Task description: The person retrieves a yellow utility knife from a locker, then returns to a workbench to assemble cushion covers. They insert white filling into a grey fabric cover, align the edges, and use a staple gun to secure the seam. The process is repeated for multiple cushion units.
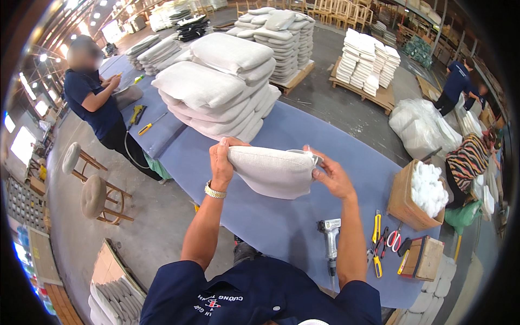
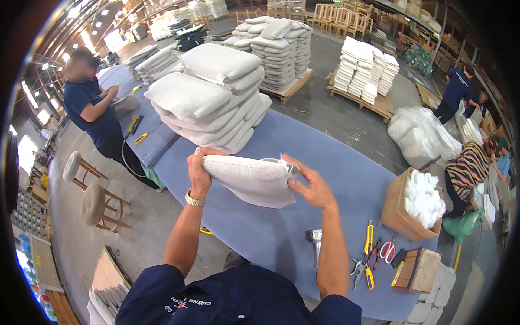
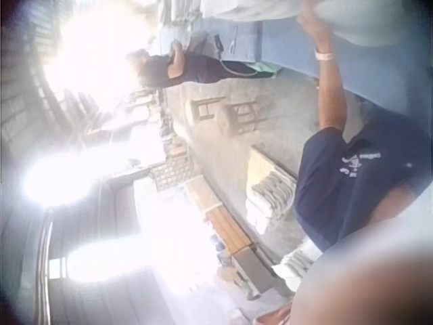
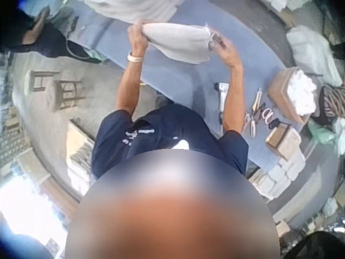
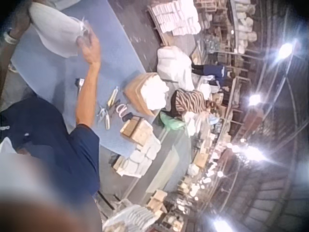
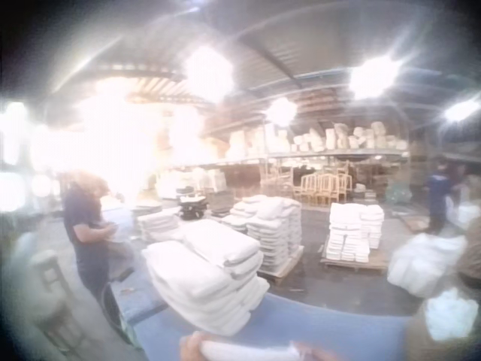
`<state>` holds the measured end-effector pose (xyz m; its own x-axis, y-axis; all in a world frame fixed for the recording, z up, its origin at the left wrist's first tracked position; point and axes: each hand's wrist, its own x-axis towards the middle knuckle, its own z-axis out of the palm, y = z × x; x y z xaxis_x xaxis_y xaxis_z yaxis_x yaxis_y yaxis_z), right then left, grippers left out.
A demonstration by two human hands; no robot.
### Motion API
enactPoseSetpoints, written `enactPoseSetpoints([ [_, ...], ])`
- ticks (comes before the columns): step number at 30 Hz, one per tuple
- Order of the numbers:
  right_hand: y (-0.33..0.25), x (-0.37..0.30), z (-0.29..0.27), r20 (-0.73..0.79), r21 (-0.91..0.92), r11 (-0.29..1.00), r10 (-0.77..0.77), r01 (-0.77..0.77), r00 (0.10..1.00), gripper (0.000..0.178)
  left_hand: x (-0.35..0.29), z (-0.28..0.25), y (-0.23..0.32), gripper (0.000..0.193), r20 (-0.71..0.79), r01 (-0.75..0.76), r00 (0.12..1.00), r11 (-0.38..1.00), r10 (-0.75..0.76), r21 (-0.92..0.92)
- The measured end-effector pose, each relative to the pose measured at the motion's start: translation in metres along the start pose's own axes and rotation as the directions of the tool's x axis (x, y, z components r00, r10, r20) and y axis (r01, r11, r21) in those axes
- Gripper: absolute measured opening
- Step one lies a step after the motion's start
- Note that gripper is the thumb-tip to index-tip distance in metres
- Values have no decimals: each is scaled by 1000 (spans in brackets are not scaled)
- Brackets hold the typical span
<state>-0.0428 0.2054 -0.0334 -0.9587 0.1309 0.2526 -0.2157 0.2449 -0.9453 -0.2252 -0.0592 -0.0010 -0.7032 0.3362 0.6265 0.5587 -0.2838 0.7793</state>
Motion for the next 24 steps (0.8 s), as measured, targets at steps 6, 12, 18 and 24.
enactPoseSetpoints([
  [6,13,21,76,-104,326,944,-19,52,994,39,27,-11,-71,80,-288,301,890,930,-353,-210],
  [12,4,50,158,-577,-126,983,-183,135,796,28,-93,13,-153,57,119,525,848,849,-516,-58],
  [18,19,37,149,-823,95,995,78,2,563,33,-75,58,-62,61,285,696,717,671,-636,-255],
  [24,-16,60,128,-880,191,977,128,94,457,31,-41,74,-55,72,363,490,862,770,-355,-410],
])
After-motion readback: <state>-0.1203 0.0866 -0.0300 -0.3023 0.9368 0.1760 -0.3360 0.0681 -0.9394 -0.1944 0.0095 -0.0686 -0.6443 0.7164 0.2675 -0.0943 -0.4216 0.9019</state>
